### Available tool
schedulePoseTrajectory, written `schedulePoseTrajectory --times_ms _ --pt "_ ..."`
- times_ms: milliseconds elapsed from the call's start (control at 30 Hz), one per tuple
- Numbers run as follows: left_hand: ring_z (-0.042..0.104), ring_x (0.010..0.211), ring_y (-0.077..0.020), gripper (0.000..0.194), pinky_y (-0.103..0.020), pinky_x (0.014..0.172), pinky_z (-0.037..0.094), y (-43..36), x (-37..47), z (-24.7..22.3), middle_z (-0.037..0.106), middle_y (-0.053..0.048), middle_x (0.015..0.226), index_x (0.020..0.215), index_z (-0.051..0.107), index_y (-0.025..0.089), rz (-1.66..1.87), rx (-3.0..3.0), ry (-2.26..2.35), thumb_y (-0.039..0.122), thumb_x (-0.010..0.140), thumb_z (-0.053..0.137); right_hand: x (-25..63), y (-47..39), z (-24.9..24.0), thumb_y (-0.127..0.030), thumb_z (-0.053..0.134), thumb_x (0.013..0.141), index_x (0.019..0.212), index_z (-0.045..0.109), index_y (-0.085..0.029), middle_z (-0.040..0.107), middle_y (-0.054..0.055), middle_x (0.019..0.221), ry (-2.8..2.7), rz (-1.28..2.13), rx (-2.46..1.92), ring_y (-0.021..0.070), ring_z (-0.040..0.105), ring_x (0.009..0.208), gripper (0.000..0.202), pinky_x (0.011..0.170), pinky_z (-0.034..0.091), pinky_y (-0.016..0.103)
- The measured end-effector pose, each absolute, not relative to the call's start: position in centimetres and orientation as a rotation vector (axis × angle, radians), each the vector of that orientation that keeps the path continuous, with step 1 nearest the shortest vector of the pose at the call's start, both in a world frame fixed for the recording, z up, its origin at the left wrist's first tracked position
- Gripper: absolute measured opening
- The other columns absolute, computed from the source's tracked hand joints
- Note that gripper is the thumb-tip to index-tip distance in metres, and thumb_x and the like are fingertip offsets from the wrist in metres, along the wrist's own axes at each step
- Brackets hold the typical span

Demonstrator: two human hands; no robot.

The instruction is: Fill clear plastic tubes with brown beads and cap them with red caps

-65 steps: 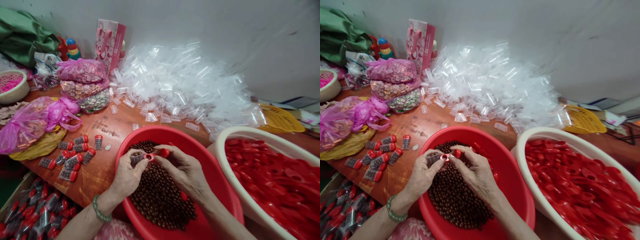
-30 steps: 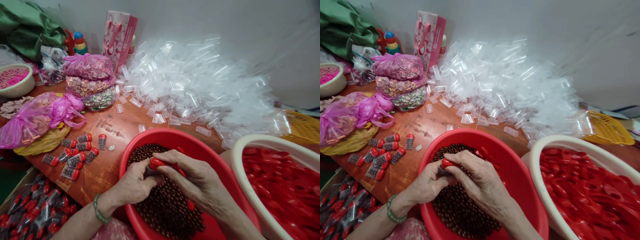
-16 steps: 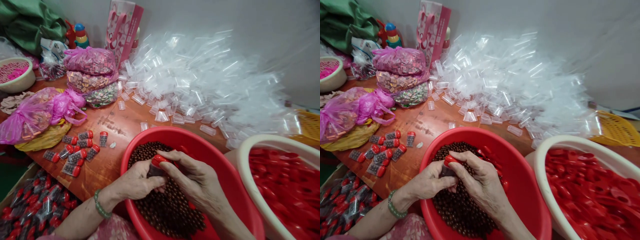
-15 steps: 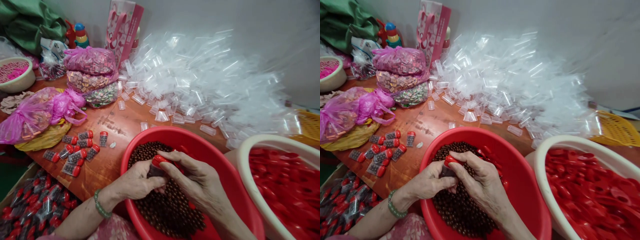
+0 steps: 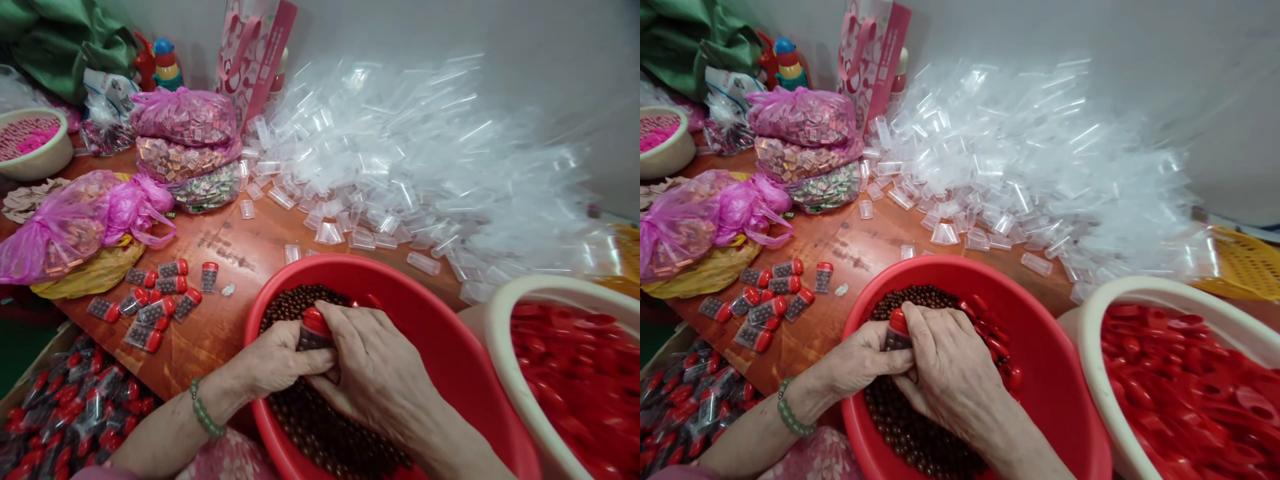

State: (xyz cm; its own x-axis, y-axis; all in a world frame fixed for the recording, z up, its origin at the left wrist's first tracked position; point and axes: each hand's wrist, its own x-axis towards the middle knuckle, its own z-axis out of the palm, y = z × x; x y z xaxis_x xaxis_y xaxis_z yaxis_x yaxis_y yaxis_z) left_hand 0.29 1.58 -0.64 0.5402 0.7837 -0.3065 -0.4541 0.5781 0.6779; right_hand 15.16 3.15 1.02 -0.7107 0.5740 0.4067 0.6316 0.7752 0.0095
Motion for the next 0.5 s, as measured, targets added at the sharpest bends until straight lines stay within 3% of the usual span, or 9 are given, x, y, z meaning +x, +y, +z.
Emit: schedulePoseTrajectory --times_ms 167,333,500 --pt "0.051 0.065 -0.0091 0.046 -0.021 0.067 0.042 1.58 0.33 -0.62 0.063 -0.002 0.071 0.078 0.072 0.012 0.778 0.568 0.601 0.049 0.054 0.085 14.82 3.51 1.05 -0.032 0.048 0.084 0.120 0.045 -0.007 0.059 0.012 0.079 -2.542 -0.162 -0.838 0.0259 0.052 0.070 0.044 0.064 0.046 0.038" --pt "0.051 0.062 -0.0092 0.049 -0.021 0.064 0.042 1.53 -0.06 -0.65 0.062 -0.002 0.068 0.075 0.071 0.012 0.787 0.593 0.628 0.054 0.054 0.084 14.63 3.48 1.50 -0.031 0.050 0.083 0.118 0.047 -0.009 0.058 0.010 0.078 -2.531 -0.109 -0.840 0.0246 0.051 0.068 0.041 0.062 0.043 0.036" --pt "0.056 0.056 -0.0136 0.066 -0.026 0.062 0.046 1.55 -0.10 -0.57 0.060 -0.005 0.057 0.065 0.068 0.013 0.782 0.432 0.648 0.077 0.071 0.053 14.88 3.06 1.20 -0.034 0.050 0.087 0.129 0.040 -0.010 0.064 0.017 0.098 -2.574 -0.008 -0.934 0.0295 0.060 0.086 0.050 0.074 0.048 0.042"
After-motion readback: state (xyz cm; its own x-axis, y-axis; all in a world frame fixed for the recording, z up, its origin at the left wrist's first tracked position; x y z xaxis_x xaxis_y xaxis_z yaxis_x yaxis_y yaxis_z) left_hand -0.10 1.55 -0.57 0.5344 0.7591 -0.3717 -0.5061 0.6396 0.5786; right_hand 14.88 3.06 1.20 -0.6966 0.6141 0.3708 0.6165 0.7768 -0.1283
